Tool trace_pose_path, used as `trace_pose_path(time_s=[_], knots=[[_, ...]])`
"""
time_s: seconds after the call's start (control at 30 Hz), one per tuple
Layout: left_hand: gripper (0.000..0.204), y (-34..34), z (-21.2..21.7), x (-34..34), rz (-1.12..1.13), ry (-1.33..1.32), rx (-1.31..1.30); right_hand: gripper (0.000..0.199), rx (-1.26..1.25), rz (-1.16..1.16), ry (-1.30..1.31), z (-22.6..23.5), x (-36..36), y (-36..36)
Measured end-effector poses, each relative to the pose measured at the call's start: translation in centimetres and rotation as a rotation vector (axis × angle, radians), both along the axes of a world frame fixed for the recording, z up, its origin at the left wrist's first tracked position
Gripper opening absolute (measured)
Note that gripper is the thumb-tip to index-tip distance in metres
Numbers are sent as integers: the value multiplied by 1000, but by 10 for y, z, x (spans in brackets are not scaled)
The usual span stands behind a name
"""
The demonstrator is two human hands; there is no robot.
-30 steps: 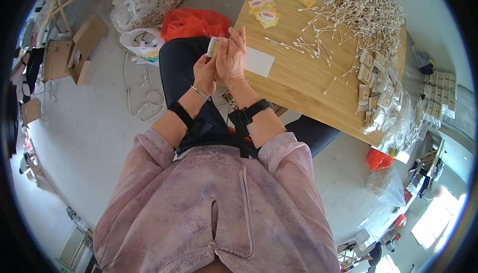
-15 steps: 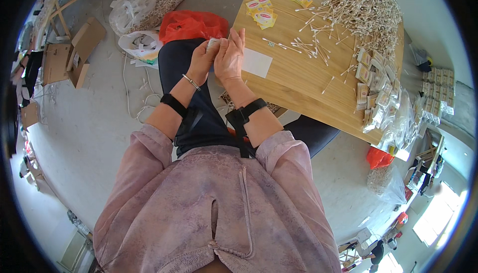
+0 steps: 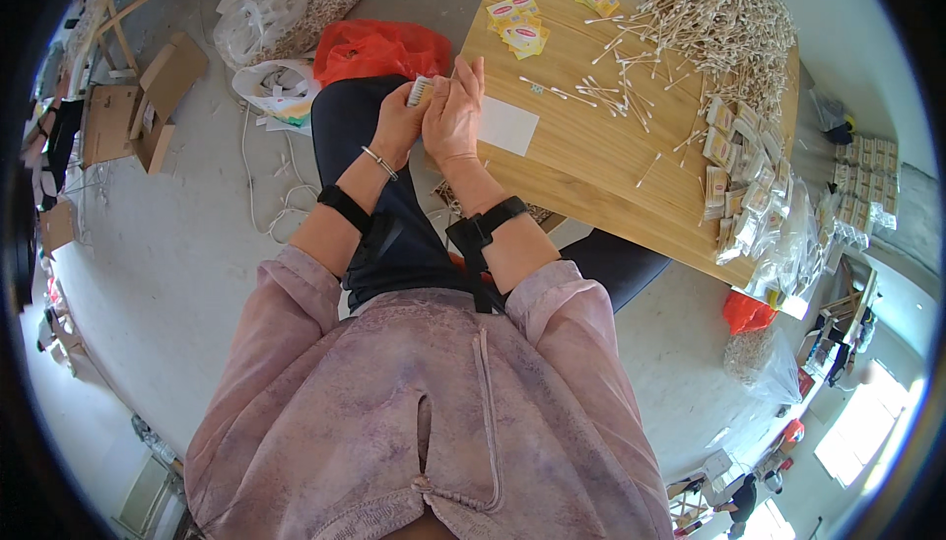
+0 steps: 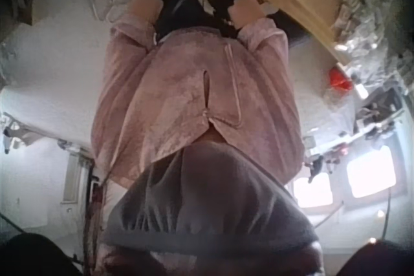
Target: Manually counting, aligning, and placing cotton swabs into small plastic bags.
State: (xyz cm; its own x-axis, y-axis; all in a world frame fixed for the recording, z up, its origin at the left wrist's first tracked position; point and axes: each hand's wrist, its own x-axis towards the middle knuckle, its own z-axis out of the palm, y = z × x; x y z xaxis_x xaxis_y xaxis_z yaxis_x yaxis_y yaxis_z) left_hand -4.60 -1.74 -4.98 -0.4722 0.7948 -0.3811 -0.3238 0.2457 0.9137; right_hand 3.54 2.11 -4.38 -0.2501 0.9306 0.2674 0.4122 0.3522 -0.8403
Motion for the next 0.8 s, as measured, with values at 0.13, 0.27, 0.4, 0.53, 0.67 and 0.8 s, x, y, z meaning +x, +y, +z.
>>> trace_pose_path(time_s=[0.13,0.27,0.4,0.53,0.67,0.8], knots=[[27,-2,8,1,118,70,52,30,12,-8,-6,0,-2,1],[30,-13,3,-9,-32,-84,5,37,-57,42,-61,4,1,0],[31,-11,9,-3,-19,-113,-25,36,-81,39,-37,4,0,0],[31,-5,9,-10,-128,-47,30,34,-55,34,-33,3,1,0],[24,5,6,-23,-301,210,94,32,-23,38,11,2,-1,-1],[23,9,4,-34,-473,77,-8,31,-24,32,3,3,2,0]])
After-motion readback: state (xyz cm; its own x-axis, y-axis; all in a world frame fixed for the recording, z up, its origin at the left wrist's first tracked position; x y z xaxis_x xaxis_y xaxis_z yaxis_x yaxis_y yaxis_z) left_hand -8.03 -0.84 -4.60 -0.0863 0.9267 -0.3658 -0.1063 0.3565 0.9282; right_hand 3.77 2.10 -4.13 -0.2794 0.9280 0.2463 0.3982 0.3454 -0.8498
